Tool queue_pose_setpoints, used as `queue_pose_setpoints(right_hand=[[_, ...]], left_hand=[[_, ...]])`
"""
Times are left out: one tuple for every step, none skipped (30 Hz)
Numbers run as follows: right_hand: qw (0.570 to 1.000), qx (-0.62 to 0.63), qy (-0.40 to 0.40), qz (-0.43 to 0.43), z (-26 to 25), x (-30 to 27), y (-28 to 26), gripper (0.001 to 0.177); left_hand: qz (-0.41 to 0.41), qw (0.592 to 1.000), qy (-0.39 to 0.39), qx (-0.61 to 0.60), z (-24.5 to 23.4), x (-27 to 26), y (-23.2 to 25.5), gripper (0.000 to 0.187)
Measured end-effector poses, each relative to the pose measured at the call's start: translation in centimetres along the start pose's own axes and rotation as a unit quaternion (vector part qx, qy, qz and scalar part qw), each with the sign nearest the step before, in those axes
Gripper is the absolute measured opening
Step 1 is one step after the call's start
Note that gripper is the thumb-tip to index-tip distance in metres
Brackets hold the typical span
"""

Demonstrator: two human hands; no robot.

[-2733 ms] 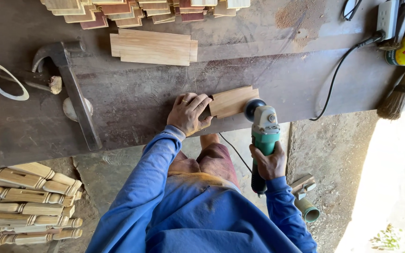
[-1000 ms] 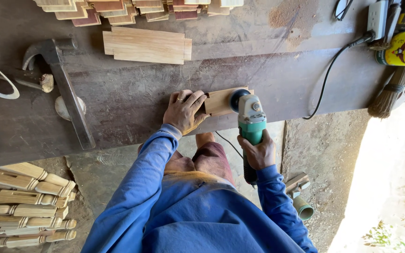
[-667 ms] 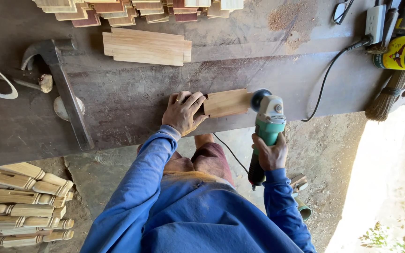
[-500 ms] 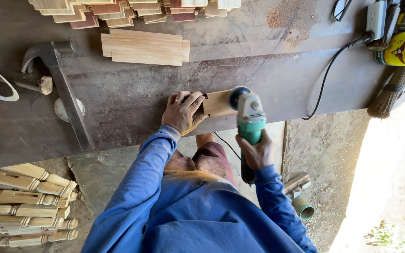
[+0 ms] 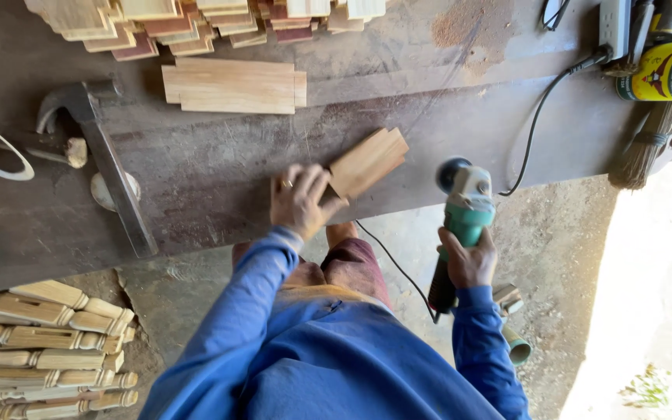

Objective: The person uses a hammer to tap a small circular object on a workbench. They then use a handheld power sander to smooth the edges and surfaces of several small rectangular wooden pieces, stacking the finished items on the table.

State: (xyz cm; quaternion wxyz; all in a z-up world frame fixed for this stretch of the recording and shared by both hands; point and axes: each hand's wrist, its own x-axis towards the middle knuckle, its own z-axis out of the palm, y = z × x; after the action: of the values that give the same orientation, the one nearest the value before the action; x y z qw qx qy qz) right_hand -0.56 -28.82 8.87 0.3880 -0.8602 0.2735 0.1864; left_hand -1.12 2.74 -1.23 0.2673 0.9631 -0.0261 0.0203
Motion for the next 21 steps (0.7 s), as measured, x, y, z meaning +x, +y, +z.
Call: queue_pose_setpoints(right_hand=[[1.000, 0.005, 0.001, 0.000, -0.4, -0.5, 0.3, 0.047], [0.999, 0.047, 0.007, -0.002, -0.9, -1.0, 0.6, 0.047], [0.996, 0.089, 0.015, -0.001, -1.3, -1.7, 1.1, 0.046], [0.995, 0.095, 0.018, 0.001, -1.4, -2.0, 1.4, 0.046], [0.995, 0.094, 0.028, 0.007, -1.5, -2.1, 1.6, 0.044], [0.995, 0.092, 0.038, 0.014, -1.5, -2.3, 1.9, 0.042], [0.994, 0.095, 0.042, 0.020, -1.4, -2.7, 2.1, 0.042], [0.993, 0.103, 0.043, 0.025, -1.3, -3.1, 2.3, 0.041], [0.993, 0.108, 0.042, 0.029, -1.4, -3.7, 2.6, 0.039], [0.993, 0.108, 0.043, 0.036, -1.3, -4.4, 2.7, 0.039], [0.992, 0.119, 0.032, 0.012, -1.1, -4.4, 2.4, 0.040], [0.991, 0.131, 0.020, -0.011, -0.8, -4.3, 2.1, 0.041], [0.991, 0.135, 0.020, -0.017, -0.4, -4.0, 2.7, 0.041], [0.989, 0.148, 0.012, -0.013, 0.0, -3.7, 3.3, 0.041], [0.987, 0.161, 0.006, -0.001, 0.4, -4.0, 4.1, 0.040], [0.986, 0.165, 0.006, 0.002, 0.9, -4.1, 3.5, 0.040], [0.990, 0.138, -0.004, 0.007, 1.2, -4.6, 3.2, 0.039], [0.994, 0.111, -0.014, 0.012, 1.5, -5.1, 2.9, 0.037], [0.994, 0.111, -0.012, 0.017, 1.9, -5.1, 2.2, 0.037], [0.995, 0.100, -0.019, 0.010, 2.5, -5.1, 1.5, 0.037], [0.996, 0.087, -0.030, 0.002, 2.9, -5.0, 0.9, 0.037]], left_hand=[[0.004, 1.000, 0.000, 0.004, 0.3, -1.1, 1.3, 0.057], [-0.004, 0.996, -0.080, -0.046, 0.7, -2.1, 2.6, 0.041], [-0.011, 0.982, -0.163, -0.095, 1.2, -3.3, 3.9, 0.029], [-0.006, 0.982, -0.164, -0.091, 2.0, -3.3, 3.7, 0.029], [0.083, 0.986, -0.116, -0.084, 2.9, -3.1, 3.4, 0.023], [0.172, 0.980, -0.067, -0.076, 3.8, -3.0, 3.0, 0.023], [0.176, 0.979, -0.072, -0.077, 1.4, 0.7, 3.2, 0.023], [0.209, 0.974, -0.080, -0.030, -0.9, 4.3, 3.5, 0.056], [0.239, 0.967, -0.087, 0.015, -3.2, 7.7, 3.9, 0.091], [0.240, 0.966, -0.093, 0.013, -2.4, 7.7, 3.4, 0.091], [0.240, 0.960, -0.146, 0.014, -1.6, 8.5, 2.6, 0.095], [0.239, 0.951, -0.198, 0.016, -1.0, 9.3, 1.8, 0.099], [0.240, 0.951, -0.193, 0.021, -0.6, 8.7, 1.3, 0.099], [0.190, 0.962, -0.195, -0.015, -0.2, 8.3, 0.7, 0.096], [0.141, 0.967, -0.204, -0.054, 0.3, 7.3, 0.3, 0.093], [0.143, 0.966, -0.208, -0.051, 0.1, 6.5, 0.1, 0.093], [0.099, 0.977, -0.165, -0.093, 0.0, 5.1, 0.1, 0.094], [0.054, 0.982, -0.121, -0.133, -0.1, 3.7, 0.0, 0.095], [0.056, 0.981, -0.125, -0.135, 0.1, 3.2, -0.5, 0.095], [0.055, 0.985, -0.084, -0.144, 0.2, 2.8, -1.1, 0.091], [0.050, 0.986, -0.042, -0.152, 0.3, 2.2, -1.7, 0.087]])
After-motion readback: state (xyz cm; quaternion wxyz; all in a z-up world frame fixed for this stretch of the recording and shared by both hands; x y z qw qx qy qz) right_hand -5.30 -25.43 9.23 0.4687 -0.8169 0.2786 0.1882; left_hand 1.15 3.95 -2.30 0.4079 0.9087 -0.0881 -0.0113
